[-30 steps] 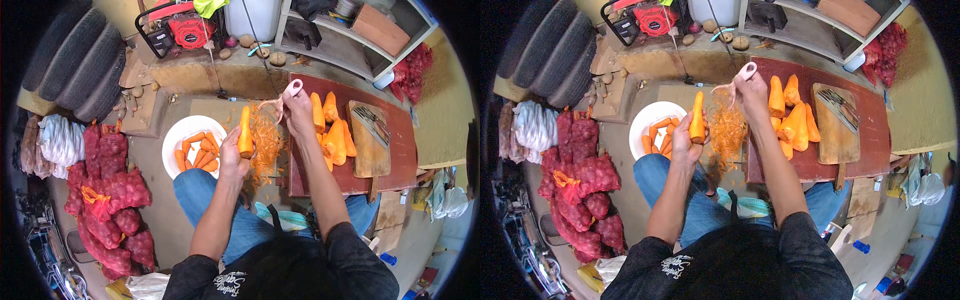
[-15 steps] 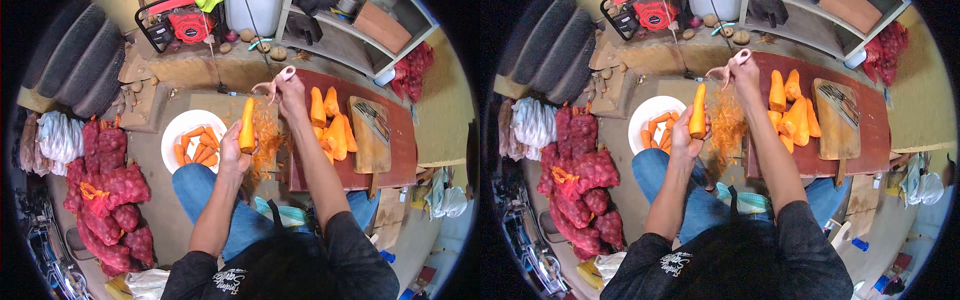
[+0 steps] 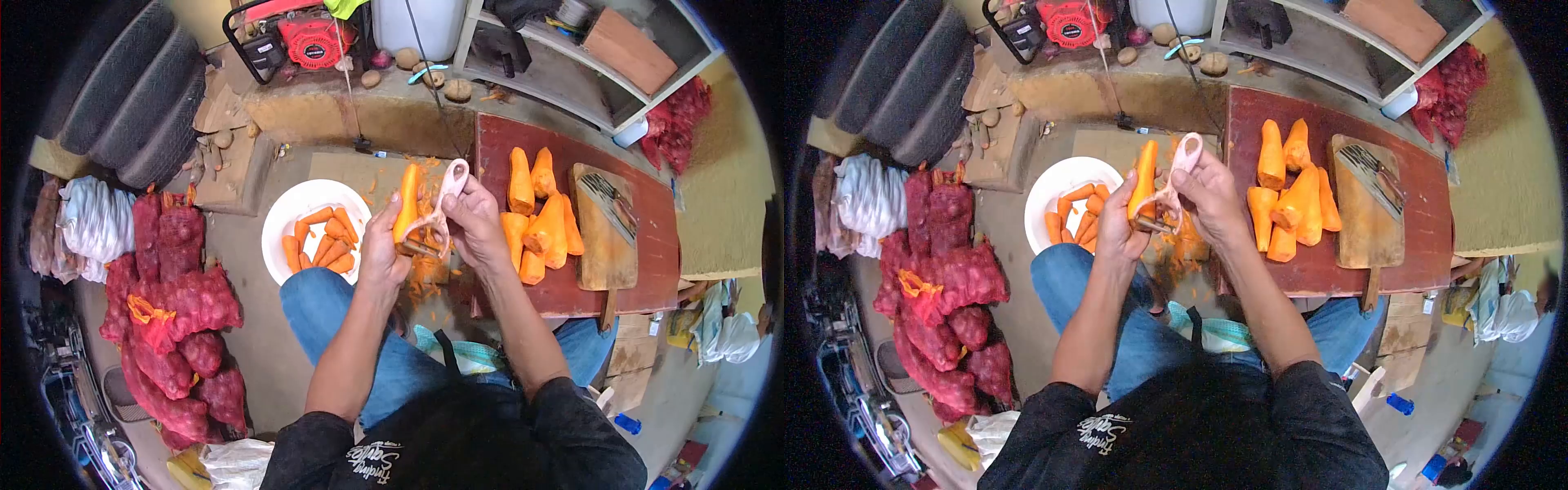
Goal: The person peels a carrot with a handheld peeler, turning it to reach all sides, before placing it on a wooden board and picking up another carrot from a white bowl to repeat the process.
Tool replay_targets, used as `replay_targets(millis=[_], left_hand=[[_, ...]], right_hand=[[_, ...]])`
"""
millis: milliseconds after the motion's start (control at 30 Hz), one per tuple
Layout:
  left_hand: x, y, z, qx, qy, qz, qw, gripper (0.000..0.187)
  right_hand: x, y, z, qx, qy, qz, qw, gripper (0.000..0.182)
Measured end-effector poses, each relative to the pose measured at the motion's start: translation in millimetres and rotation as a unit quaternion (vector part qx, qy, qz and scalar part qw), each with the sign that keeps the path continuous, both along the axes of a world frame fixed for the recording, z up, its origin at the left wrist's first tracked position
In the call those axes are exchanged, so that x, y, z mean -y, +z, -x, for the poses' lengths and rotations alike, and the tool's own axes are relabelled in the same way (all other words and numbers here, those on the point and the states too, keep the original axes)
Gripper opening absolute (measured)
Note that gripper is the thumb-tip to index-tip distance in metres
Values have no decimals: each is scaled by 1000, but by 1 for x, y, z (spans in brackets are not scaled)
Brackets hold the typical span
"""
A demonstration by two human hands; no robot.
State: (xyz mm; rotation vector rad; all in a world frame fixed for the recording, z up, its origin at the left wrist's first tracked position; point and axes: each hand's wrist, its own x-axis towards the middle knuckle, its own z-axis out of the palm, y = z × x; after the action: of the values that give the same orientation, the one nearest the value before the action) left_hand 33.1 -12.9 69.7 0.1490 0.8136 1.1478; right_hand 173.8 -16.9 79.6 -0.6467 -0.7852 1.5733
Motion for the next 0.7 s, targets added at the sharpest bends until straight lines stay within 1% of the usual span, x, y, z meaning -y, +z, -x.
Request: replay_targets(millis=[100,133,200,267,300,333,367,433,467,600,667,700], left_hand=[[3,-28,17,-11,-86,-89,992,44],[5,-28,18,2,-89,-86,992,44],[6,-28,18,27,-93,-81,992,45],[6,-22,22,97,-115,-93,984,42],[6,-20,22,132,-124,-99,978,41],[7,-20,22,132,-124,-97,979,40],[6,-19,22,132,-123,-97,979,39],[4,-19,21,116,-108,-83,984,39],[4,-20,20,101,-93,-69,988,40],[4,-18,16,54,-57,-52,996,41],[2,-21,16,65,-75,-47,994,40],[1,-22,17,70,-82,-47,993,40]], right_hand=[[-29,-16,-1,13,-35,-18,999,22],[-39,-9,-5,8,-23,-14,1000,19],[-78,-21,-12,0,-75,-14,997,17],[-114,-41,-21,-6,-117,-14,993,15],[-127,-40,-23,-9,-132,-16,991,13],[-135,-41,-24,-12,-146,-19,989,12],[-136,-44,-28,-17,-142,-19,990,12],[-117,-18,-22,-24,-127,-15,992,11],[-106,-12,-20,-42,-94,-31,994,14],[-44,7,-4,-21,-23,-12,999,19],[-30,9,0,-2,2,-14,1000,21],[-32,7,0,11,-20,-21,1000,21]])
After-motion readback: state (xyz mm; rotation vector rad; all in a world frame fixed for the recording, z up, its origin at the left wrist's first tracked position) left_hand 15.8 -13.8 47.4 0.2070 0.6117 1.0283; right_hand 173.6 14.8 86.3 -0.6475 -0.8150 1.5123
